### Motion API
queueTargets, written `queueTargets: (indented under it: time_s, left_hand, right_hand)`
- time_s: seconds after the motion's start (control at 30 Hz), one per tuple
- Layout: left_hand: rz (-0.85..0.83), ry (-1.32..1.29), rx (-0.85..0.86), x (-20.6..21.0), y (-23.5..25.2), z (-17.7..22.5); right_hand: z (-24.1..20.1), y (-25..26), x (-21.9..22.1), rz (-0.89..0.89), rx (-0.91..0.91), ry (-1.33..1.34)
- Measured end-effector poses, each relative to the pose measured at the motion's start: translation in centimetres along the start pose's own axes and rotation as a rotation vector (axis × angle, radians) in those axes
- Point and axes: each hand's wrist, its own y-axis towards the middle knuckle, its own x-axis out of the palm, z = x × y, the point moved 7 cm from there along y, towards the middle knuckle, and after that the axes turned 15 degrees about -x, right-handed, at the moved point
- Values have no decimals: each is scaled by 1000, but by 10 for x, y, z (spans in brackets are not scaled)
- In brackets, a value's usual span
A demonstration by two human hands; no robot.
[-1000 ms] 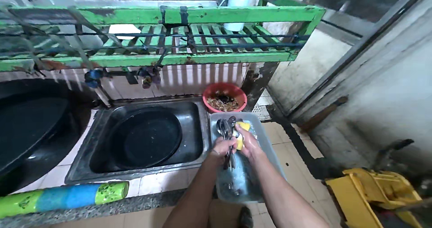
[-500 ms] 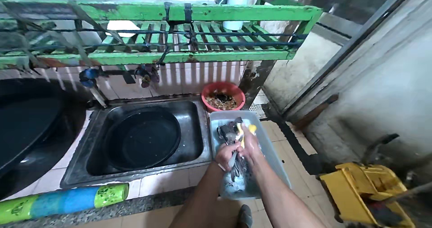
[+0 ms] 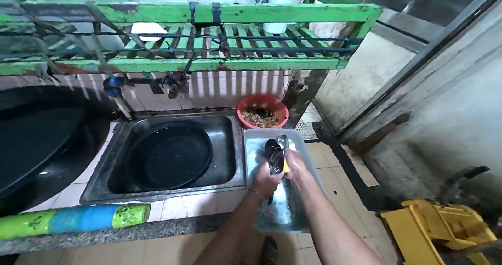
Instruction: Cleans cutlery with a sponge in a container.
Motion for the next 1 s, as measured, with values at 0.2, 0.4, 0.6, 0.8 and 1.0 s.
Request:
queueTargets:
  time_s: [0.2, 0.4, 0.6, 0.8, 1.0]
  left_hand:
    - [99, -131, 71, -8, 17, -7]
    - [95, 169, 56, 5, 5, -8]
    - [-228, -518, 10, 11, 10, -4]
    - [-443, -665, 67, 14, 17, 9]
    - [-582, -527, 15, -1, -1, 11]
  right_hand:
    - [-1, -16, 12, -97, 13, -131]
    - [-13, 15, -7, -58, 75, 46]
    - [-10, 1, -7, -529, 53, 69]
    - [-5, 33, 11, -620, 49, 555]
    - [-29, 92, -47, -461, -31, 585]
